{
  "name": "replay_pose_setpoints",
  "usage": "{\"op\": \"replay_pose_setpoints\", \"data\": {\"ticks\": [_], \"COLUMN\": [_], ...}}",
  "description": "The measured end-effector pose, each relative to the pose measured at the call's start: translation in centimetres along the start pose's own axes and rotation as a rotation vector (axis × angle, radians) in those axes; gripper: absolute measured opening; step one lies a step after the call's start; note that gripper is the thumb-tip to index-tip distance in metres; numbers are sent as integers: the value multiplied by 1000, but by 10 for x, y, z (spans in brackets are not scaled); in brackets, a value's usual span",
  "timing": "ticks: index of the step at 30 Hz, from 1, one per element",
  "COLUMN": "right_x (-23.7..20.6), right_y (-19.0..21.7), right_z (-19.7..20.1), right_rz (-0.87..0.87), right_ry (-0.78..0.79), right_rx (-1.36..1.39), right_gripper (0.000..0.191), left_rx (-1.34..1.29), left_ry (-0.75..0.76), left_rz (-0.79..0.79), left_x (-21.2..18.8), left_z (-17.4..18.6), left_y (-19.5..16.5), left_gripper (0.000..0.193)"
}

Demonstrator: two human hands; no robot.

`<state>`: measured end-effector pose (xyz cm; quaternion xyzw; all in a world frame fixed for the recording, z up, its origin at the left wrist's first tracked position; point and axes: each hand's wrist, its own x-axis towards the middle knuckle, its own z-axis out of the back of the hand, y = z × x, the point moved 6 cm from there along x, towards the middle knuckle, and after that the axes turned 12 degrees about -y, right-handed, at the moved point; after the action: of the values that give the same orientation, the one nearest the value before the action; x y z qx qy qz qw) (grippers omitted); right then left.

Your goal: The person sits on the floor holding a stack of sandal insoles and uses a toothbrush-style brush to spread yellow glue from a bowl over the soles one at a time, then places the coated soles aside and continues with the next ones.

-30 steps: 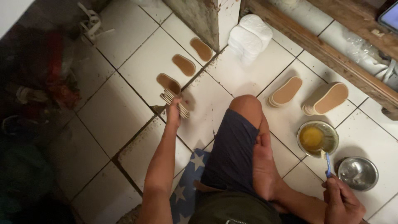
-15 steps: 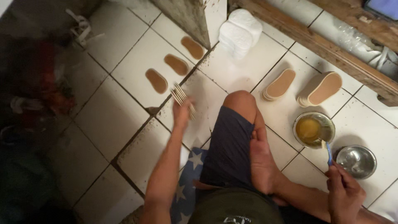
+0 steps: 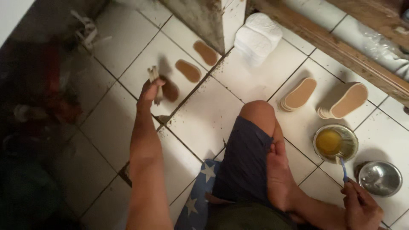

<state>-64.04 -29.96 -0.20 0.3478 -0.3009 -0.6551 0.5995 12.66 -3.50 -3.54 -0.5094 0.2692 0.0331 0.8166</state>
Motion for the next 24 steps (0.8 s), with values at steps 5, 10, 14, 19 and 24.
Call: {"op": "replay_pose_setpoints", "data": {"ticks": [5, 10, 14, 19, 24], "right_x": [-1, -4, -2, 2, 14], "right_y": [26, 53, 54, 33, 13], "right_z": [-9, -11, -7, 3, 8], "right_rz": [33, 132, 80, -29, 5], "right_ry": [27, 52, 59, 49, 59], "right_rx": [-18, -102, -70, 43, 114], "right_gripper": [20, 21, 21, 23, 24], "left_rx": [21, 76, 160, -315, -888], "left_ry": [-16, -58, -56, -265, 26], "left_rz": [-224, -200, -190, -237, -68], "left_x": [3, 1, -7, -43, -132], "left_z": [-1, -2, -6, -6, -83], "left_y": [4, 14, 9, 3, 16], "left_gripper": [34, 37, 55, 55, 38]}}
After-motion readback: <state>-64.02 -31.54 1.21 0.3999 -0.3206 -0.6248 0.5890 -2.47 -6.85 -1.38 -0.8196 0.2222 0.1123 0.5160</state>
